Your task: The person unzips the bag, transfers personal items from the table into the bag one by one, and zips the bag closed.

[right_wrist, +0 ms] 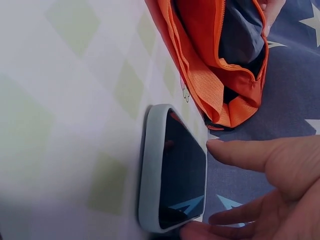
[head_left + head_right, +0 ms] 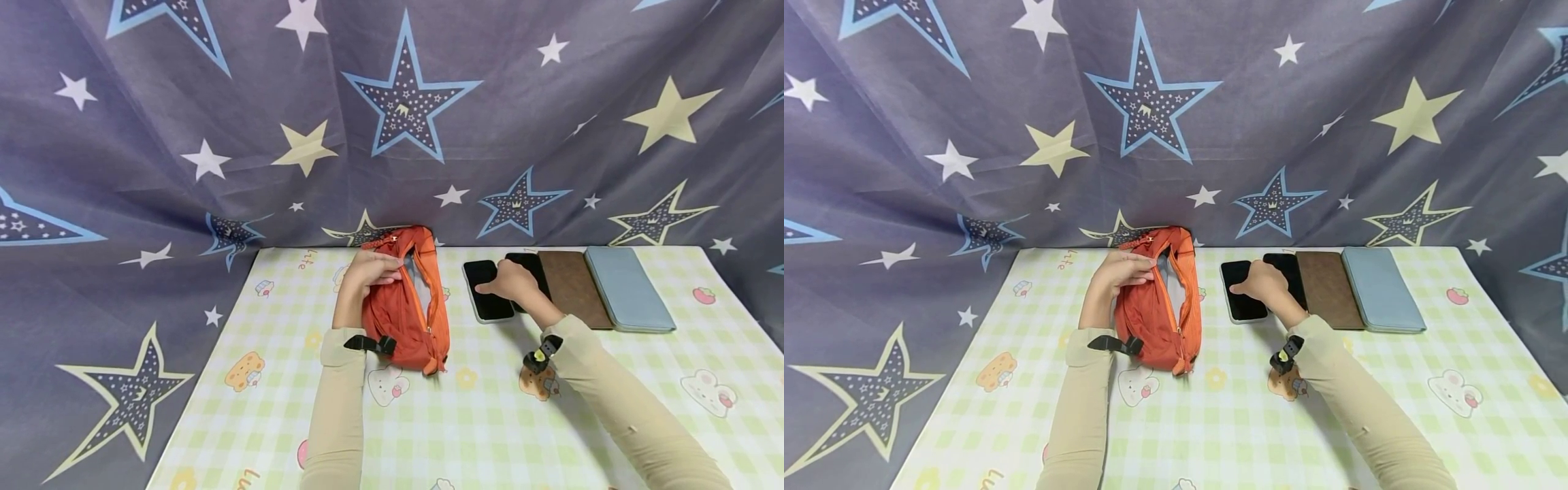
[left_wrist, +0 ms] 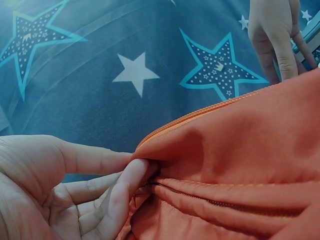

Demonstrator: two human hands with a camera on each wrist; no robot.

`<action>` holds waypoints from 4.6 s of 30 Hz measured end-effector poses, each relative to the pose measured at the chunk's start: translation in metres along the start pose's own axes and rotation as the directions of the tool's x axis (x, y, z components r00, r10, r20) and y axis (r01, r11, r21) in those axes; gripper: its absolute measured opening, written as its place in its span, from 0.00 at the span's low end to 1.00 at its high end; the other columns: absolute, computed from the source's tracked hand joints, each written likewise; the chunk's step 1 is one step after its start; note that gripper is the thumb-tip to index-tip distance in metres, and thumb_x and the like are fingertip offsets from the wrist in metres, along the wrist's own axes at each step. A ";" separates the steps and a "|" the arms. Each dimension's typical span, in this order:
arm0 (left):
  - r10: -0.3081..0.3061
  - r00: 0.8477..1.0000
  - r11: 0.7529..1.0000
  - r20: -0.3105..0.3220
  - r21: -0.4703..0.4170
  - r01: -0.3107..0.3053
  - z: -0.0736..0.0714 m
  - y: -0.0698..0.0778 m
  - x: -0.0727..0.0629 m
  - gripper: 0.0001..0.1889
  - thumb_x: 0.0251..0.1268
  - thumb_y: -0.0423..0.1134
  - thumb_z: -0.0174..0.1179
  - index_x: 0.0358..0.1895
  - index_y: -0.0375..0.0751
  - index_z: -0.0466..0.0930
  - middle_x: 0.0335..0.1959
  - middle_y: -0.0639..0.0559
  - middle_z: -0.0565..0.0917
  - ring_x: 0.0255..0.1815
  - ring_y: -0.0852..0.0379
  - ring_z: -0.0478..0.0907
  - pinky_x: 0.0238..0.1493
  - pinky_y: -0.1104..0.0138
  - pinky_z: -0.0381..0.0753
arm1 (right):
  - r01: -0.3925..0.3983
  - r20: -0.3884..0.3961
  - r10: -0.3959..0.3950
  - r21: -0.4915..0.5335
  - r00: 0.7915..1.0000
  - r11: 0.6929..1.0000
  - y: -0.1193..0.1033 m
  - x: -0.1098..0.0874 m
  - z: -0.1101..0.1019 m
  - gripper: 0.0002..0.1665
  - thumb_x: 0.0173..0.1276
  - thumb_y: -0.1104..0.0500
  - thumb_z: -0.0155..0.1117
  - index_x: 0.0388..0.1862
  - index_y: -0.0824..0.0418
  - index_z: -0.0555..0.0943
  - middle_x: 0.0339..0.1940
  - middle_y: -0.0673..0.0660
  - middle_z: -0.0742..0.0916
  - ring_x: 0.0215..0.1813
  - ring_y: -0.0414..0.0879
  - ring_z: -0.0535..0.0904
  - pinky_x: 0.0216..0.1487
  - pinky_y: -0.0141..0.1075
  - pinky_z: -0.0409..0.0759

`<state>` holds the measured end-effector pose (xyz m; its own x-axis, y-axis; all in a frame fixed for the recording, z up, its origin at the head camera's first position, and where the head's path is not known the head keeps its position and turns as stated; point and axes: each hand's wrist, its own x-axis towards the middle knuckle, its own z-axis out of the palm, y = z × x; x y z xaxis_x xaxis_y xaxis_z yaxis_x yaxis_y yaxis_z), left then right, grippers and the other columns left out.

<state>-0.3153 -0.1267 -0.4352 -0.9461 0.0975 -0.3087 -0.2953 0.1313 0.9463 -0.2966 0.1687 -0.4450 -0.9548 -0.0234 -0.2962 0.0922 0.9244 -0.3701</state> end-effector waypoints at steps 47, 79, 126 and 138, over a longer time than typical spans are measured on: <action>-0.013 1.000 0.999 0.013 -0.049 0.013 0.000 0.001 -0.003 0.15 0.69 0.31 0.65 0.55 0.28 0.84 0.22 0.59 0.87 0.21 0.68 0.84 0.23 0.79 0.82 | -0.174 -0.010 0.174 -0.128 0.985 0.976 -0.018 0.003 0.010 0.48 0.56 0.32 0.77 0.61 0.68 0.79 0.50 0.67 0.85 0.39 0.55 0.81 0.32 0.41 0.78; -0.021 1.000 0.999 0.002 -0.040 0.021 0.000 0.003 -0.003 0.16 0.68 0.32 0.66 0.56 0.29 0.84 0.21 0.59 0.86 0.21 0.67 0.85 0.24 0.79 0.82 | -0.132 -0.090 0.124 -0.081 0.988 0.988 -0.023 0.003 0.007 0.58 0.48 0.40 0.85 0.69 0.70 0.72 0.45 0.67 0.87 0.31 0.53 0.80 0.25 0.39 0.73; -0.020 1.000 0.997 0.013 -0.068 0.021 -0.007 -0.001 -0.001 0.17 0.68 0.33 0.67 0.56 0.29 0.84 0.21 0.59 0.87 0.22 0.67 0.85 0.24 0.79 0.82 | -0.125 0.307 -0.141 0.703 0.941 0.700 0.030 0.010 -0.023 0.38 0.69 0.74 0.56 0.77 0.77 0.57 0.29 0.45 0.87 0.36 0.37 0.83 0.50 0.38 0.86; -0.038 0.999 0.997 0.017 -0.064 0.039 -0.008 0.002 -0.003 0.16 0.69 0.33 0.66 0.57 0.31 0.84 0.24 0.58 0.88 0.22 0.67 0.85 0.26 0.79 0.83 | -0.093 0.316 -0.259 0.779 0.913 0.621 0.029 0.012 -0.025 0.40 0.74 0.71 0.52 0.80 0.75 0.49 0.36 0.43 0.84 0.39 0.31 0.82 0.45 0.29 0.84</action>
<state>-0.3141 -0.1346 -0.4320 -0.9318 0.1094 -0.3460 -0.3398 0.0717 0.9378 -0.3119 0.2050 -0.4375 -0.8062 -0.3813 -0.4524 0.3659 0.2796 -0.8877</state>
